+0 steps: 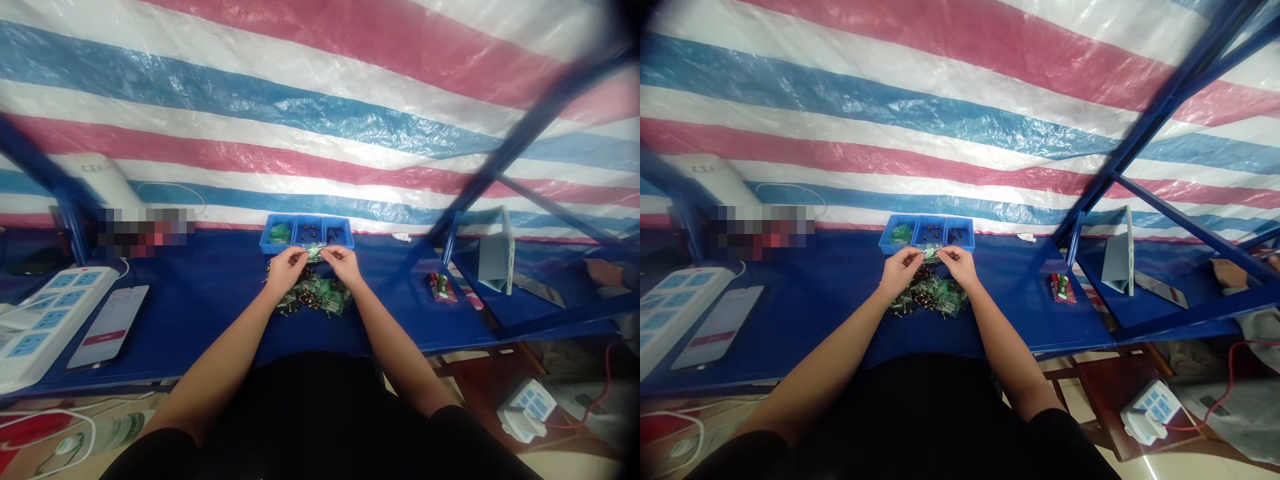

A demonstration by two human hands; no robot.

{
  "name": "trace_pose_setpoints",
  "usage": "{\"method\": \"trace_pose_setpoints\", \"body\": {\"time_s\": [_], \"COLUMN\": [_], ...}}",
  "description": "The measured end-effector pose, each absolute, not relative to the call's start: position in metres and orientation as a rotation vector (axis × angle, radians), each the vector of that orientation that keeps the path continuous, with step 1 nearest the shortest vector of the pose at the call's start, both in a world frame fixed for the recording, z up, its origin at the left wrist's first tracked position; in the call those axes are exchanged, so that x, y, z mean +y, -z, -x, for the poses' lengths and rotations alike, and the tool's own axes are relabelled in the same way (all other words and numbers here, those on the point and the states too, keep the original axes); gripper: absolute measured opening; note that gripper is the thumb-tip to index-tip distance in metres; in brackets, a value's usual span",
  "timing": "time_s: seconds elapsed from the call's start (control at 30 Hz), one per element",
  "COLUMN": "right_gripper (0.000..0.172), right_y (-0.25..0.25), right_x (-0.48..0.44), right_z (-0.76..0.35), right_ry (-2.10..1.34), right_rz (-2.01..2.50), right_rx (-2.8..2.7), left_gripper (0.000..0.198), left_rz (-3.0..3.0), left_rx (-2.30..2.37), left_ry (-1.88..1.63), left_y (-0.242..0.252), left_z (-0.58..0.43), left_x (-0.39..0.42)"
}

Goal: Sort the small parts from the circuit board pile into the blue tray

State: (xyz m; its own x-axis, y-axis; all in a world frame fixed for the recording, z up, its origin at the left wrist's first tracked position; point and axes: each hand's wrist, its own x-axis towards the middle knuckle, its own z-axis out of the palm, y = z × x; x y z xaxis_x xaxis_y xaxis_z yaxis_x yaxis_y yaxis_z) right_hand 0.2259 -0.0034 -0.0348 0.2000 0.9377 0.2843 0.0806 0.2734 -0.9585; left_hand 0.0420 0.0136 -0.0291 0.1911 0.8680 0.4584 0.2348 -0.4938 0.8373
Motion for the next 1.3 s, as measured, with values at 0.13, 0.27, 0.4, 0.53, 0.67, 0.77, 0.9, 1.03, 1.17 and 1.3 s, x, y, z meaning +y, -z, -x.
{"method": "trace_pose_setpoints", "body": {"time_s": [0.13, 0.27, 0.4, 0.53, 0.67, 0.77, 0.9, 1.03, 1.17, 1.3], "right_gripper": [0.029, 0.034, 0.039, 0.036, 0.032, 0.033, 0.037, 0.034, 0.033, 0.034], "right_y": [0.034, 0.033, 0.032, 0.033, 0.035, 0.036, 0.036, 0.034, 0.033, 0.035], "right_x": [-0.004, -0.005, -0.004, -0.003, -0.003, -0.002, -0.002, -0.003, -0.004, -0.003], "right_z": [-0.226, -0.225, -0.225, -0.226, -0.226, -0.226, -0.226, -0.225, -0.226, -0.225], "right_ry": [-0.829, -0.952, -1.013, -0.976, -0.906, -0.911, -0.962, -0.945, -0.936, -0.94], "right_rz": [1.1, 1.097, 1.053, 1.086, 1.096, 1.084, 1.111, 1.114, 1.121, 1.14], "right_rx": [-1.218, -1.206, -1.167, -1.141, -1.147, -1.119, -1.105, -1.105, -1.112, -1.139], "left_gripper": [0.024, 0.026, 0.028, 0.029, 0.026, 0.024, 0.033, 0.046, 0.037, 0.03], "left_rz": [-1.935, -1.839, -1.751, -1.759, -1.8, -1.834, -1.784, -1.721, -1.674, -1.737], "left_rx": [1.077, 1.133, 1.035, 0.969, 0.993, 1.011, 1.058, 1.069, 1.009, 1.011], "left_ry": [-1.429, -1.465, -1.396, -1.336, -1.351, -1.362, -1.34, -1.302, -1.295, -1.353], "left_y": [0.027, 0.029, 0.029, 0.028, 0.032, 0.035, 0.033, 0.032, 0.036, 0.039], "left_z": [-0.041, -0.042, -0.042, -0.041, -0.043, -0.043, -0.043, -0.042, -0.043, -0.043], "left_x": [0.013, 0.013, 0.012, 0.011, 0.013, 0.015, 0.014, 0.013, 0.015, 0.017]}}
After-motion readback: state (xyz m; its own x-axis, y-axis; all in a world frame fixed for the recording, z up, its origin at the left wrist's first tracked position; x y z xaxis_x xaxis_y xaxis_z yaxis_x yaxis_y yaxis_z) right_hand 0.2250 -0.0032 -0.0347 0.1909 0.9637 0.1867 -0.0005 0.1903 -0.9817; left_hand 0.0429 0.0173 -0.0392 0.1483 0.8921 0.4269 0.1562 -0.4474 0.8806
